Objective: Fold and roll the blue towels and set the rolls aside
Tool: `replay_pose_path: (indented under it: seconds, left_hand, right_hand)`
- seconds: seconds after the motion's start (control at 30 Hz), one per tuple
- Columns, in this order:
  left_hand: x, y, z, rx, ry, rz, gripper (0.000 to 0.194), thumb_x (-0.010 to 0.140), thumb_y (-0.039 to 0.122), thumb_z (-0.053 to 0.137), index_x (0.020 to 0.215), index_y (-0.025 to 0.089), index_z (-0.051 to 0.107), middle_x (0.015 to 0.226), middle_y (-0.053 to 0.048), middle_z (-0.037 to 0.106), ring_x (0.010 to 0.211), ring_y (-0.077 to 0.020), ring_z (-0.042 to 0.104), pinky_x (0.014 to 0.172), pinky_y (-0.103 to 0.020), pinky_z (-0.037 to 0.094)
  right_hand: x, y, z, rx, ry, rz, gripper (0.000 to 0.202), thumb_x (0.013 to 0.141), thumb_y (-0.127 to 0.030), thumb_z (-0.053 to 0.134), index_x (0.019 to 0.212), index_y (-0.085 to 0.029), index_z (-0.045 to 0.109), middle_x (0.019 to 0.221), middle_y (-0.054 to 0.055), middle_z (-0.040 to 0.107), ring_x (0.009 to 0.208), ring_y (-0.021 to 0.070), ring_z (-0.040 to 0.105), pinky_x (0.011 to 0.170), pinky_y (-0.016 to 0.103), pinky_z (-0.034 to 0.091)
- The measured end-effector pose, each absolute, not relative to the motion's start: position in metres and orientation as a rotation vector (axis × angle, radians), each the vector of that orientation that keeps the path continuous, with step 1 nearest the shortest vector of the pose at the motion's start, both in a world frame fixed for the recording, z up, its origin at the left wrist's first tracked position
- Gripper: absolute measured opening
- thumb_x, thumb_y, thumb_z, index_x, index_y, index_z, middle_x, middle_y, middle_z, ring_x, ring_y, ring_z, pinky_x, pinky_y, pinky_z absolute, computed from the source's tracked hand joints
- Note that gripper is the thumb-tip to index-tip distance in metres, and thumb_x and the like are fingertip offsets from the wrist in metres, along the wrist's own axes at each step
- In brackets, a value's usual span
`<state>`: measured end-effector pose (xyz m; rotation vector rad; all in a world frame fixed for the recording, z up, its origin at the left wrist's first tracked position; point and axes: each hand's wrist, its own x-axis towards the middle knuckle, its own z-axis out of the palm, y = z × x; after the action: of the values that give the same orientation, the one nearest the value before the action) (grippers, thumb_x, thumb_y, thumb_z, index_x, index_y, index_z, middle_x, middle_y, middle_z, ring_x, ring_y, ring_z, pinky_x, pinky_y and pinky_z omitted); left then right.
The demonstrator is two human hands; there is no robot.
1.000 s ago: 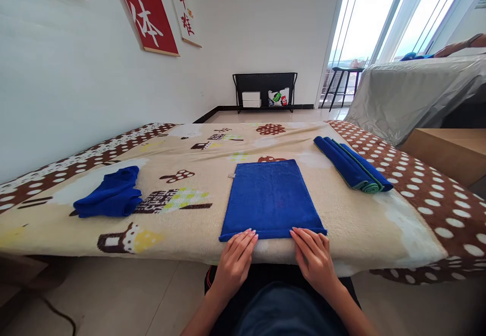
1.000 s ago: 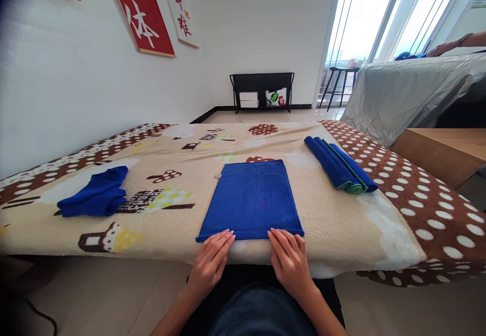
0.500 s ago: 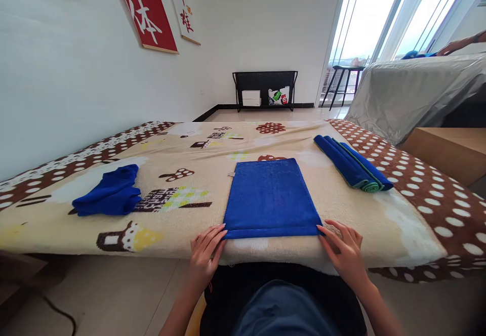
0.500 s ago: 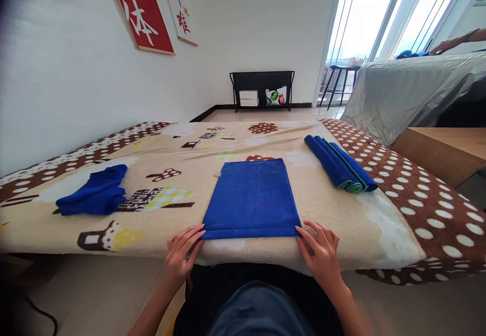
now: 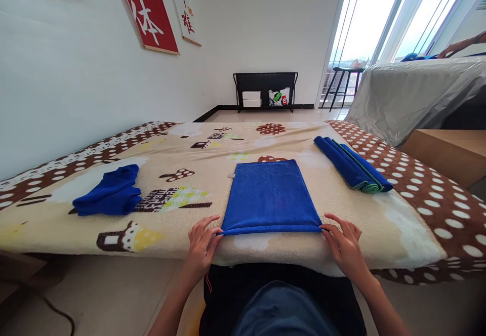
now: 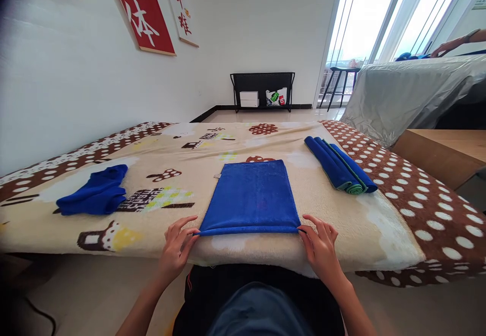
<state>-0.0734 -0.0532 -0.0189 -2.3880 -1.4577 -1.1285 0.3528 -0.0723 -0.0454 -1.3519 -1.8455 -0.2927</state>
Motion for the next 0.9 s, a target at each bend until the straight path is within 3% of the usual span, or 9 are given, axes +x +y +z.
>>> replay_pose_path:
  seconds: [0.27, 0.5, 0.6, 0.67, 0.77, 0.9]
  left_hand:
    - [-0.070, -0.061, -0.016, -2.440, -1.673, -0.906, 0.022, 0.100, 0.027, 0.040, 0.092, 0.022, 0.060, 0.146, -0.009, 0.047, 0.131, -0.0278, 0.043, 0.103, -0.046, 0.036]
    - [-0.045, -0.058, -0.021, -2.147, -1.713, -0.917, 0.013, 0.096, 0.023, 0.049, 0.097, 0.020, 0.062, 0.148, -0.014, 0.044, 0.132, -0.0333, 0.042, 0.102, -0.053, 0.033]
    - [-0.017, -0.060, -0.021, -2.005, -1.625, -1.042, 0.022, 0.092, 0.012, 0.051, 0.110, 0.020, 0.062, 0.144, -0.016, 0.047, 0.131, -0.0328, 0.044, 0.104, -0.052, 0.033]
    - [0.007, -0.062, -0.021, -2.037, -1.496, -1.081, 0.025, 0.090, 0.007, 0.052, 0.109, 0.020, 0.064, 0.142, -0.016, 0.050, 0.131, -0.0323, 0.045, 0.104, -0.051, 0.032]
    - [0.041, -0.064, -0.022, -2.167, -1.318, -1.103, 0.021, 0.089, 0.008, 0.055, 0.101, 0.021, 0.066, 0.138, -0.014, 0.056, 0.125, -0.0304, 0.051, 0.101, -0.048, 0.034]
    - [0.060, -0.064, -0.025, -2.277, -1.233, -1.140, 0.022, 0.092, 0.010, 0.054, 0.106, 0.021, 0.067, 0.120, -0.010, 0.068, 0.110, -0.0245, 0.060, 0.094, -0.042, 0.039]
  right_hand:
    - [0.348, -0.077, -0.039, -1.416, -1.925, -0.185, 0.020, 0.099, -0.026, 0.043, 0.094, -0.023, 0.062, 0.135, 0.007, 0.057, 0.117, 0.0239, 0.053, 0.096, 0.042, 0.033]
    - [0.325, -0.068, -0.039, -1.489, -1.714, -0.489, 0.006, 0.091, -0.022, 0.057, 0.090, -0.021, 0.063, 0.122, 0.008, 0.065, 0.109, 0.0256, 0.058, 0.096, 0.045, 0.032]
    - [0.303, -0.071, -0.036, -1.459, -1.637, -0.539, 0.014, 0.089, -0.013, 0.056, 0.096, -0.022, 0.065, 0.120, 0.008, 0.066, 0.106, 0.0247, 0.059, 0.095, 0.044, 0.033]
    - [0.283, -0.074, -0.036, -1.384, -1.659, -0.484, 0.018, 0.089, -0.009, 0.054, 0.094, -0.022, 0.066, 0.120, 0.008, 0.065, 0.107, 0.0238, 0.059, 0.095, 0.043, 0.033]
    - [0.252, -0.076, -0.036, -1.256, -1.738, -0.349, 0.017, 0.091, -0.013, 0.055, 0.094, -0.023, 0.068, 0.120, 0.007, 0.066, 0.110, 0.0233, 0.059, 0.096, 0.043, 0.033]
    - [0.230, -0.074, -0.037, -1.177, -1.804, -0.266, 0.016, 0.094, -0.018, 0.055, 0.100, -0.024, 0.069, 0.113, 0.005, 0.070, 0.106, 0.0213, 0.061, 0.094, 0.041, 0.035]
